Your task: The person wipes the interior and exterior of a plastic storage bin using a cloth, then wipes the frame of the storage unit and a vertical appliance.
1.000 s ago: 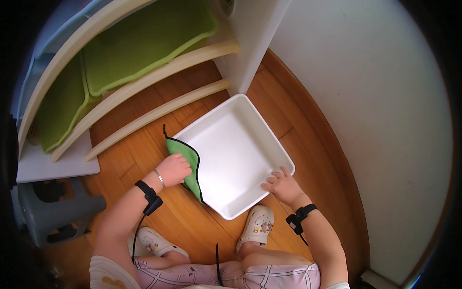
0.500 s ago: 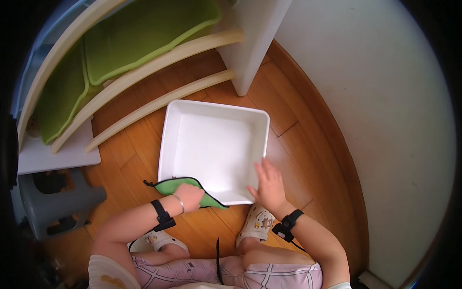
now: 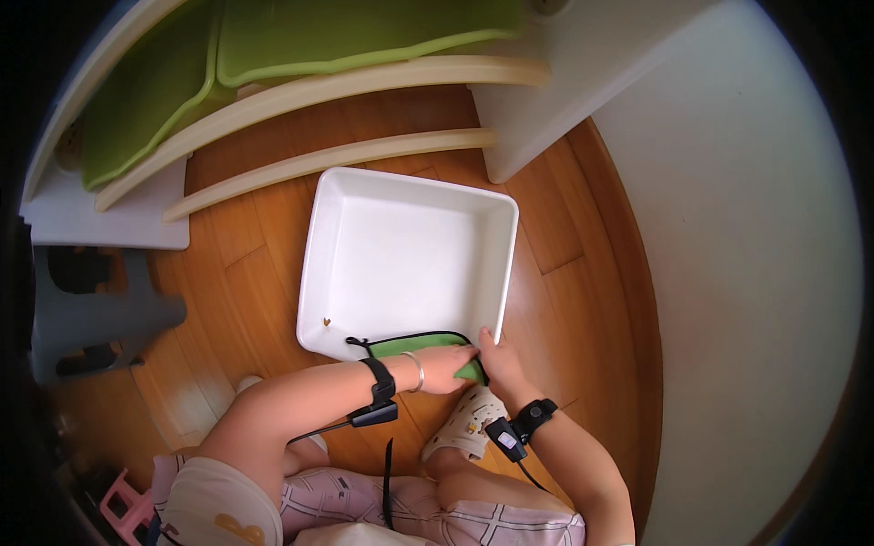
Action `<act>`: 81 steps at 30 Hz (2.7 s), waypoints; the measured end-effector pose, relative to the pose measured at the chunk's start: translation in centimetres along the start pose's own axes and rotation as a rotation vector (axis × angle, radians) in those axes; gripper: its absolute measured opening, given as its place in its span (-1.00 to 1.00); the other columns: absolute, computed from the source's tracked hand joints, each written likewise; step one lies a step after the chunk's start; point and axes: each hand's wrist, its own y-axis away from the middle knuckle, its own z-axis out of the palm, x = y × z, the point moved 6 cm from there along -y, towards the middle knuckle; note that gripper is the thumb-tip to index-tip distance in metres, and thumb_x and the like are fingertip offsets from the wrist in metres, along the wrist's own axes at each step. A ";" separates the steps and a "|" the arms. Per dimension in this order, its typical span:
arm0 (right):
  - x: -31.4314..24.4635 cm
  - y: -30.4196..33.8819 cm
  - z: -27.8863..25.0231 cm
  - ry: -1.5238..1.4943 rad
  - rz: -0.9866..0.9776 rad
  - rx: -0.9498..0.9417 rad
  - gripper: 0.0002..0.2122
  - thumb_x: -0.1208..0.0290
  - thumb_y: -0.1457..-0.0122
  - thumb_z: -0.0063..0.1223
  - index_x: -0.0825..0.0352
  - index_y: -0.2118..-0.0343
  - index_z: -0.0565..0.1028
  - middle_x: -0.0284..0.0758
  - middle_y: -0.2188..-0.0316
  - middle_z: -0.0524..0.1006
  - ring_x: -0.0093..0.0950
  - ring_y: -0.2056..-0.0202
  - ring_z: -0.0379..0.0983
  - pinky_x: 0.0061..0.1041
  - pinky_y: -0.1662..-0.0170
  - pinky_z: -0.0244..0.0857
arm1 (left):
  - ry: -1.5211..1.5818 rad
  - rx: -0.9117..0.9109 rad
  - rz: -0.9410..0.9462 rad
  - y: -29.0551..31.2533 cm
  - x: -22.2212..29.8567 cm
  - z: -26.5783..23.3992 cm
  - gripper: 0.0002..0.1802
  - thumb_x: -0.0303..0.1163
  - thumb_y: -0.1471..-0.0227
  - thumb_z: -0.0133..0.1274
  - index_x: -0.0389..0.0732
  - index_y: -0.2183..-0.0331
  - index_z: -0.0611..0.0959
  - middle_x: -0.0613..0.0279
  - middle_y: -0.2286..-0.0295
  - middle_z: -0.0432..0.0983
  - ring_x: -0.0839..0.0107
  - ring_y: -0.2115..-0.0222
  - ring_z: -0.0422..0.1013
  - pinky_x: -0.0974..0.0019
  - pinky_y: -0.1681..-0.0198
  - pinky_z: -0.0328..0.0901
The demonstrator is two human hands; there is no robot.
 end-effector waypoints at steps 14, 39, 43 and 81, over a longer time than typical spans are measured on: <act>-0.4 0.0 -1.2 -0.025 -0.093 -0.044 -0.58 0.15 -0.29 -0.13 0.50 0.06 0.35 -0.24 0.31 0.48 -0.49 0.37 0.47 -0.51 0.34 0.41 | -0.266 -0.295 -0.161 7.4 -7.3 -1.2 -0.02 0.16 -0.04 -0.09 -0.31 -0.25 0.01 0.05 -0.28 -0.15 0.21 -0.28 -0.11 0.23 -0.29 -0.10; -7.7 1.6 -3.1 -0.102 -0.386 0.012 -0.71 0.31 -0.22 0.03 0.47 0.15 0.47 -0.35 0.37 0.53 -0.60 0.35 0.43 -0.60 0.24 0.34 | -1.223 -0.299 -0.124 13.2 -6.5 -4.0 -0.57 -0.32 0.01 -0.04 -0.32 0.09 0.55 0.14 0.20 0.50 0.20 0.15 0.35 0.11 0.06 0.15; -6.3 2.4 0.3 -0.116 -0.304 -0.117 -0.48 0.26 -0.18 0.10 0.33 -0.12 0.18 -0.27 0.06 0.42 -0.49 0.16 0.44 -0.46 0.15 0.40 | -1.128 -0.008 0.037 11.8 -4.4 -2.1 -0.62 -0.38 0.04 -0.06 -0.34 0.17 0.57 0.11 0.25 0.50 0.25 0.23 0.39 0.20 0.17 0.22; -6.9 2.8 -1.2 0.216 -0.586 0.131 -0.72 0.43 -0.16 -0.03 0.39 0.08 0.40 -0.32 0.52 0.51 -0.59 0.51 0.39 -0.53 0.40 0.31 | -0.647 -0.221 -0.213 8.8 -5.0 -3.1 -0.14 0.02 0.02 0.06 -0.04 -0.24 0.14 0.08 -0.25 0.00 0.13 -0.26 -0.03 -0.08 -0.20 0.00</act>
